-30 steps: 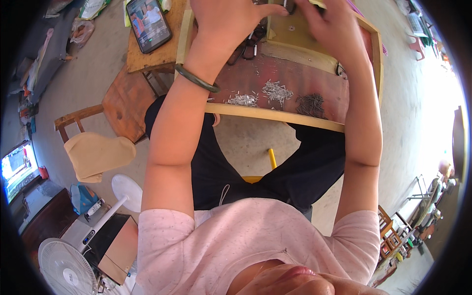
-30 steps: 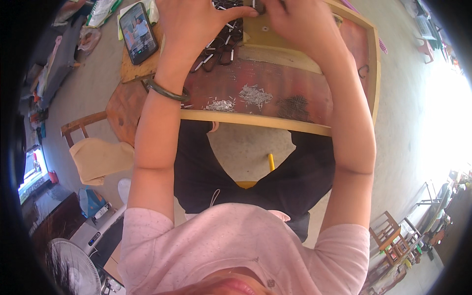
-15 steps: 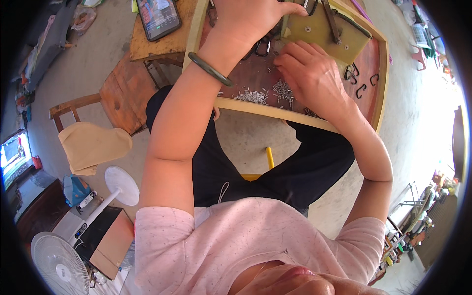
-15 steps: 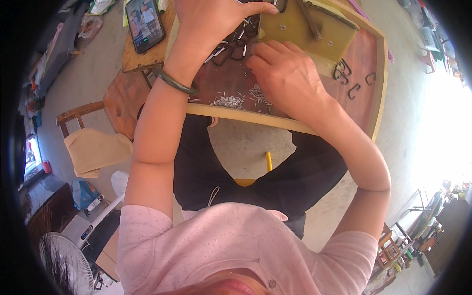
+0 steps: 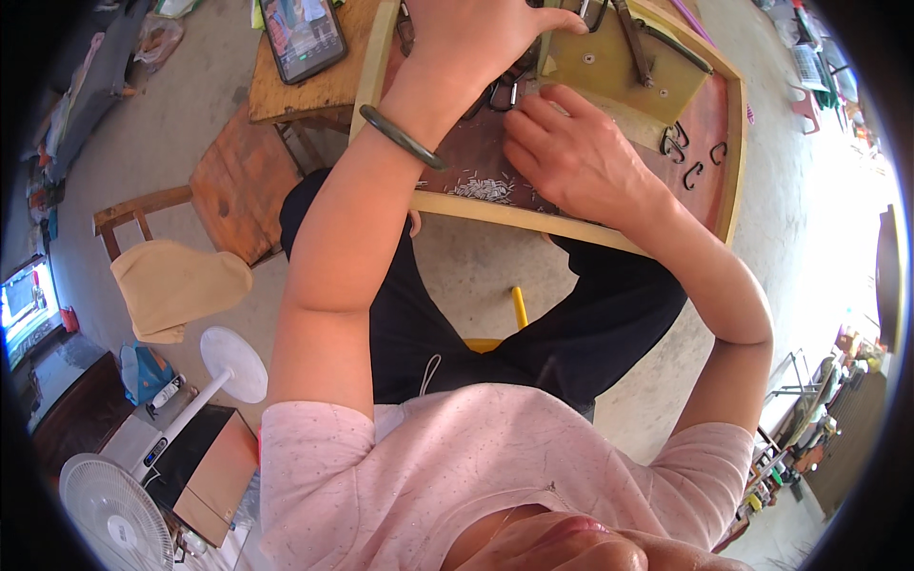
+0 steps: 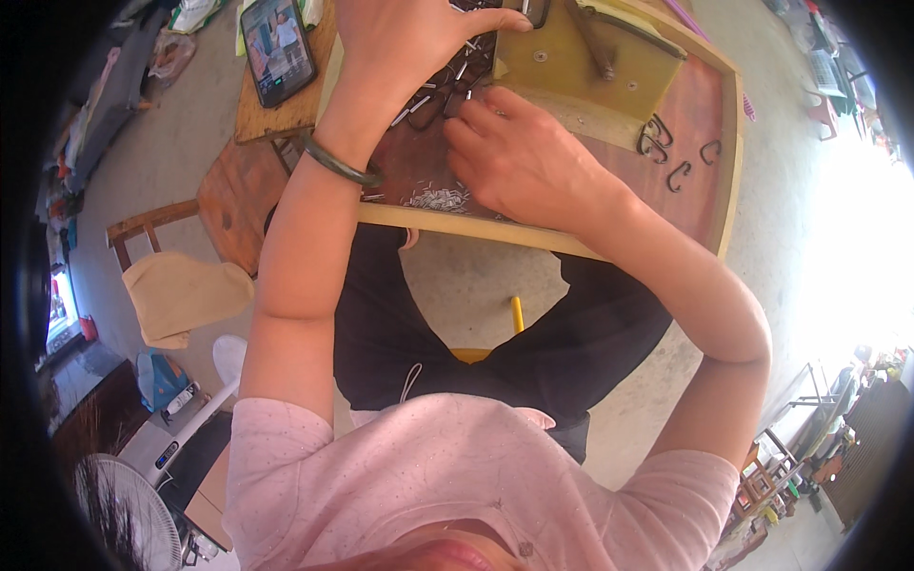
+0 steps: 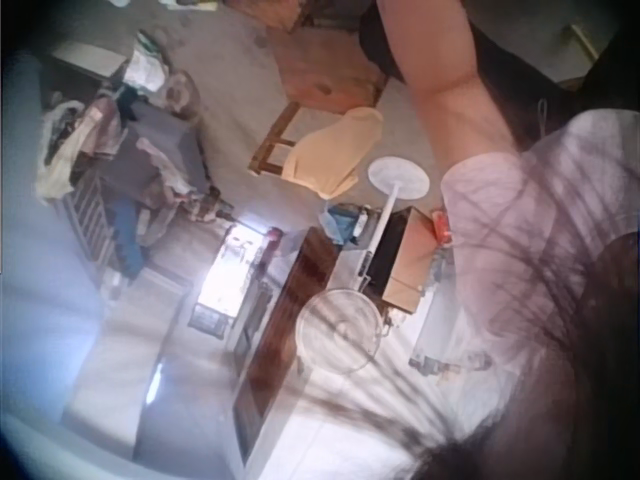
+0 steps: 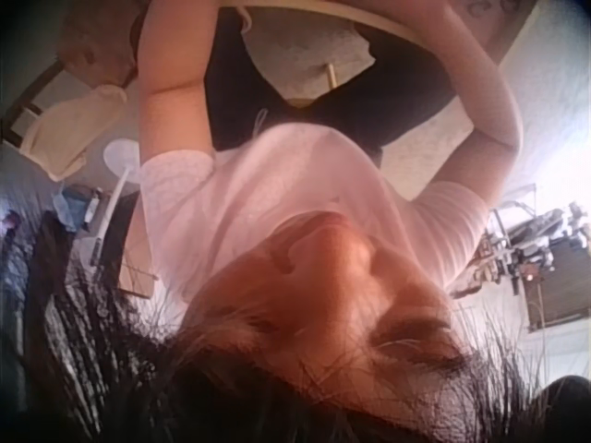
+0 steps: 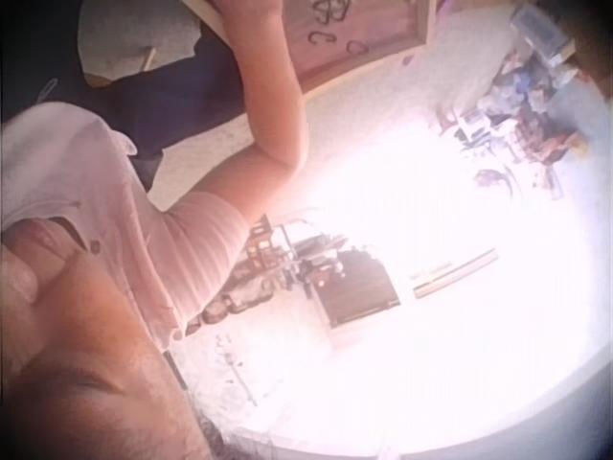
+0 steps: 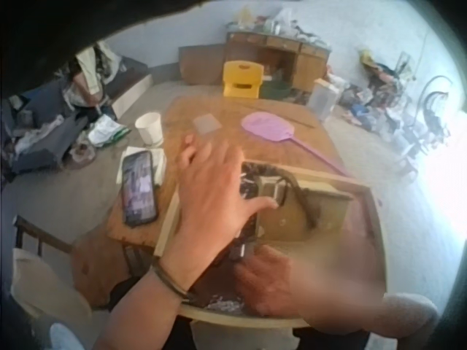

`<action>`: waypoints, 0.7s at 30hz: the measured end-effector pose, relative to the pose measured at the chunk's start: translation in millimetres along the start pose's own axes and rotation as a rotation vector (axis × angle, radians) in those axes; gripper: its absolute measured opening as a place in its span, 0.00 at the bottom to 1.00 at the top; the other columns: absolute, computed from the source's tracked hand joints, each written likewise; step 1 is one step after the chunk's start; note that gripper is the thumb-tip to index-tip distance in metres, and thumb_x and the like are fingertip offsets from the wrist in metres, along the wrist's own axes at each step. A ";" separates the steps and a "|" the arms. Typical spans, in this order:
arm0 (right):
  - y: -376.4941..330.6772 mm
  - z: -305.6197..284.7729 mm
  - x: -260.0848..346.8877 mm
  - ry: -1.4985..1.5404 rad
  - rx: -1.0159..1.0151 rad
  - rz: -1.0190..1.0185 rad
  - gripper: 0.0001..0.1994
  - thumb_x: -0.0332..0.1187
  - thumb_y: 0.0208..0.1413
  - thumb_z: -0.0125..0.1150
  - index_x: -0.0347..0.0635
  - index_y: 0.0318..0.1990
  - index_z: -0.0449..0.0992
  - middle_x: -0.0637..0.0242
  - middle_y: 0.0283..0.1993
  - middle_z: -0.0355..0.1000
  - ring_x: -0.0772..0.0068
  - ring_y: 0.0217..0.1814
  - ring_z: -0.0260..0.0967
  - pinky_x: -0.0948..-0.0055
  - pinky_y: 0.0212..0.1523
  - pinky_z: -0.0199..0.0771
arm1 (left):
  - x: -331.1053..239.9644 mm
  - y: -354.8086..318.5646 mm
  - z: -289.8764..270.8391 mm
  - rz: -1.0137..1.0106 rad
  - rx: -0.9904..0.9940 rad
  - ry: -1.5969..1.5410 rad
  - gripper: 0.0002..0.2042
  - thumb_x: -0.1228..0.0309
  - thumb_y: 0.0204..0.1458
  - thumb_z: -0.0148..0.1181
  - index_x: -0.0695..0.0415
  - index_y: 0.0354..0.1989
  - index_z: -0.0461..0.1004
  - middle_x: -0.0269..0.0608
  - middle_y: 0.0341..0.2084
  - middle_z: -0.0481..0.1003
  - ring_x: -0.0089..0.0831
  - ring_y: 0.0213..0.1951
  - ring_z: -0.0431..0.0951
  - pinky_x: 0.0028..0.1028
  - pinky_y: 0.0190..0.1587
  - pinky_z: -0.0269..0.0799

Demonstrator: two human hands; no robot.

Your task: The person assembles small metal components at a workstation. They pick up small silver pieces and black hook-shaped parts from a tray, joining them together by hand or using a small press-like tool attached to the workbench.

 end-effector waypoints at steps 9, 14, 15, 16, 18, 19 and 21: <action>-19.2 -60.5 -100.1 0.235 -0.384 0.394 0.08 0.30 0.53 0.64 0.44 0.41 0.81 0.61 0.39 0.77 0.59 0.42 0.77 0.63 0.41 0.76 | 1.5 0.3 1.8 -0.044 0.030 0.012 0.31 0.50 0.34 0.81 0.58 0.40 0.74 0.43 0.38 0.74 0.41 0.51 0.72 0.44 0.60 0.58; -8.4 -59.6 -130.2 0.236 -0.374 0.473 0.12 0.18 0.52 0.63 0.38 0.44 0.80 0.52 0.47 0.75 0.47 0.47 0.76 0.59 0.47 0.77 | 0.1 0.4 1.9 -0.047 0.048 0.010 0.31 0.51 0.34 0.81 0.58 0.39 0.74 0.43 0.38 0.73 0.41 0.51 0.72 0.44 0.60 0.58; -6.9 -58.0 -128.7 0.226 -0.413 0.466 0.10 0.17 0.50 0.64 0.37 0.40 0.78 0.54 0.46 0.73 0.50 0.46 0.75 0.60 0.45 0.77 | -0.4 0.4 0.9 -0.042 0.048 0.009 0.31 0.51 0.34 0.82 0.58 0.39 0.73 0.43 0.38 0.73 0.42 0.50 0.72 0.44 0.60 0.58; -6.5 -57.5 -128.0 0.216 -0.451 0.458 0.08 0.16 0.49 0.66 0.37 0.36 0.77 0.56 0.45 0.71 0.52 0.44 0.74 0.60 0.43 0.76 | -0.6 0.6 0.1 -0.037 0.048 0.007 0.31 0.51 0.34 0.82 0.58 0.39 0.73 0.43 0.38 0.73 0.42 0.50 0.72 0.43 0.60 0.58; -4.9 -56.1 -127.0 0.166 -0.456 0.419 0.08 0.17 0.49 0.66 0.37 0.36 0.77 0.55 0.46 0.71 0.52 0.45 0.75 0.60 0.43 0.76 | 0.4 0.5 -0.1 -0.047 0.053 0.001 0.31 0.51 0.33 0.82 0.58 0.39 0.73 0.43 0.38 0.73 0.42 0.50 0.72 0.43 0.60 0.58; -3.9 -56.1 -124.9 0.117 -0.463 0.382 0.08 0.18 0.50 0.67 0.37 0.36 0.78 0.55 0.47 0.72 0.52 0.45 0.75 0.59 0.44 0.76 | 1.4 0.1 0.3 -0.055 0.061 -0.006 0.31 0.52 0.33 0.82 0.58 0.39 0.73 0.43 0.38 0.73 0.42 0.49 0.72 0.43 0.60 0.58; -3.7 -54.6 -125.2 0.087 -0.464 0.368 0.08 0.18 0.50 0.67 0.38 0.36 0.78 0.54 0.47 0.72 0.51 0.45 0.75 0.59 0.44 0.76 | 2.4 0.2 0.1 -0.057 0.066 -0.019 0.31 0.52 0.33 0.82 0.58 0.39 0.72 0.43 0.37 0.73 0.42 0.49 0.72 0.43 0.60 0.58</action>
Point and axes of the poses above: each hand's wrist, its own y-axis towards the middle knuckle, its own z-axis out of the palm, x = y × z, the point moved 7 cm from there along y, towards the middle knuckle
